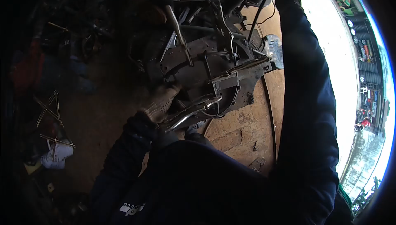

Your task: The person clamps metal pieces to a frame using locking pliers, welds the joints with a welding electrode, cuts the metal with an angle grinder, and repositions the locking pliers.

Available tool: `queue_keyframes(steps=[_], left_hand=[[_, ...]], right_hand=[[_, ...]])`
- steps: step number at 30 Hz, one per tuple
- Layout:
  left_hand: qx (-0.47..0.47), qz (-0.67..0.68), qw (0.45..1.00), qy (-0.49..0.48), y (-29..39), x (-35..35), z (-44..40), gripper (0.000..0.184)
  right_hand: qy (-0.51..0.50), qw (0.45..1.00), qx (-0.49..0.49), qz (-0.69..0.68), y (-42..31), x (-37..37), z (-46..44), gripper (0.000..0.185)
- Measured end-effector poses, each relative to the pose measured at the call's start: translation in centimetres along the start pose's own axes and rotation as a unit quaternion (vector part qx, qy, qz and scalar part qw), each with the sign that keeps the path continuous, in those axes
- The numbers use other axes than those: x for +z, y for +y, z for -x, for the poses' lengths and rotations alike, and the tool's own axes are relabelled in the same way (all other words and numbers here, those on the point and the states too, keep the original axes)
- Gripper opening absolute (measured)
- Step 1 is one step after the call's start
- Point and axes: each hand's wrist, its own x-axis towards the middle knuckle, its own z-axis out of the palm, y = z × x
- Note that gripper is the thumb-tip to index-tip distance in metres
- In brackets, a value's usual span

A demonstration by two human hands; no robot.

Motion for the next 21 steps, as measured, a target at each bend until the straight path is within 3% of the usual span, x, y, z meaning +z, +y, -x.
queue_keyframes(steps=[3, 7, 10, 12, 14, 18, 21], left_hand=[[0.014, -0.029, 0.997, 0.066, 2.0, 0.8, 1.8, 0.047], [-0.058, -0.023, 0.997, 0.034, 1.7, 0.4, 0.9, 0.048], [-0.062, 0.003, 0.998, 0.009, -0.9, 0.5, -0.9, 0.049], [-0.005, 0.004, 1.0, 0.025, 0.8, 0.5, 0.6, 0.052], [-0.021, -0.002, 0.999, 0.028, 2.2, 0.5, 1.7, 0.052], [-0.052, -0.02, 0.998, 0.025, 2.4, 0.6, 1.7, 0.053], [-0.034, -0.007, 0.999, 0.021, 2.4, 0.5, 1.8, 0.052]], right_hand=[[0.039, 0.999, -0.03, 0.017, 0.8, -3.0, 0.8, 0.046], [0.104, 0.991, -0.082, 0.03, 1.5, -9.5, 3.2, 0.046], [0.139, 0.982, -0.125, 0.039, 0.8, -15.7, 6.5, 0.046], [0.149, 0.976, -0.151, 0.047, -0.1, -19.3, 9.4, 0.046], [0.143, 0.973, -0.173, 0.051, -1.1, -22.0, 12.8, 0.046], [0.057, 0.983, -0.173, -0.026, -5.1, -20.9, 21.9, 0.042], [0.036, 0.992, -0.123, 0.002, -10.7, -16.9, 26.4, 0.056]])
